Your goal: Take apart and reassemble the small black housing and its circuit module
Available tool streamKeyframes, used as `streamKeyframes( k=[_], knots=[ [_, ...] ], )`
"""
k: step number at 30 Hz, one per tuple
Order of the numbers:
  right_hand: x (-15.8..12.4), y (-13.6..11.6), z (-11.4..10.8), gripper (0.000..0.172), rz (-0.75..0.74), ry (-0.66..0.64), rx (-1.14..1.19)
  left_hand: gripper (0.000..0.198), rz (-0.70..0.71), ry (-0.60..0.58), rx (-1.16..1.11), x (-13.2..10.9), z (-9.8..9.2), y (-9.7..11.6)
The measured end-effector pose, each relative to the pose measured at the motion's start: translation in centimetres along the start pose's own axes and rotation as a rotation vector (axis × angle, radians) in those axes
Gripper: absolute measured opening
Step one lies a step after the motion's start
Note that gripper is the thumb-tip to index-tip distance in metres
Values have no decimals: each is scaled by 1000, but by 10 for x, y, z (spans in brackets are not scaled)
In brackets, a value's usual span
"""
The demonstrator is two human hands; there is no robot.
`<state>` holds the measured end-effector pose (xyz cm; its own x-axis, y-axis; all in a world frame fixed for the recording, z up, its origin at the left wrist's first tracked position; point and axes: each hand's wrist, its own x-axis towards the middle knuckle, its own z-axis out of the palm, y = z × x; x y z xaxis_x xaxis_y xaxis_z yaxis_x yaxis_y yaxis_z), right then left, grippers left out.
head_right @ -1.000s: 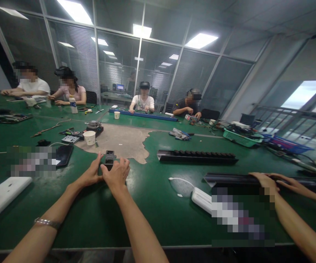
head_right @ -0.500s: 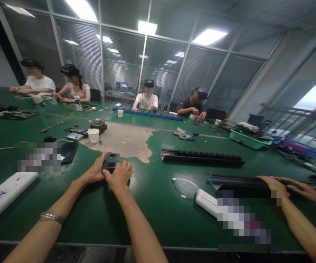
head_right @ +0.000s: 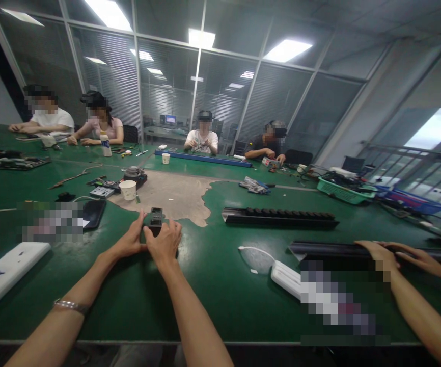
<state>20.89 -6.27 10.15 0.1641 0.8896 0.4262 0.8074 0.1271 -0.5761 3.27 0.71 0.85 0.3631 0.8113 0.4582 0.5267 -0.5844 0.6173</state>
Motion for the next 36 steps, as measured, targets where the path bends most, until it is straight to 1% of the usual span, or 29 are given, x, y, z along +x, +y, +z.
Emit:
streamKeyframes(
  k=[3, 6, 9, 12, 15, 20, 28, 30, 34, 36],
  knots=[
    [13, 15, -14, 47, -35, 91, 26, 149, -34, -10, 9, 0, -3, 6],
    [20, 49, -28, 46, -46, 178, -6, 147, -46, -31, 19, 1, -7, 12],
    [19, 85, -36, 42, -14, 187, -58, 145, -57, -46, 24, 2, -8, 15],
    [11, 106, -37, 43, 23, 178, -95, 144, -65, -49, 31, 3, -8, 15],
    [1, 111, -36, 41, 45, 161, -121, 143, -71, -56, 42, 3, -8, 15],
    [-7, 107, -37, 39, 46, 131, -138, 138, -59, -52, 49, 2, -9, 16],
    [-16, 108, -40, 43, 99, 45, -225, 136, -59, -74, 79, 2, -11, 18],
    [-17, 108, -41, 48, 92, 52, -233, 136, -57, -70, 71, 2, -11, 18],
    [-17, 108, -42, 67, 93, 86, -240, 139, -75, -75, 76, 2, -12, 21],
    [-17, 109, -42, 67, 95, 89, -238, 141, -82, -76, 78, 2, -12, 22]
  ],
)
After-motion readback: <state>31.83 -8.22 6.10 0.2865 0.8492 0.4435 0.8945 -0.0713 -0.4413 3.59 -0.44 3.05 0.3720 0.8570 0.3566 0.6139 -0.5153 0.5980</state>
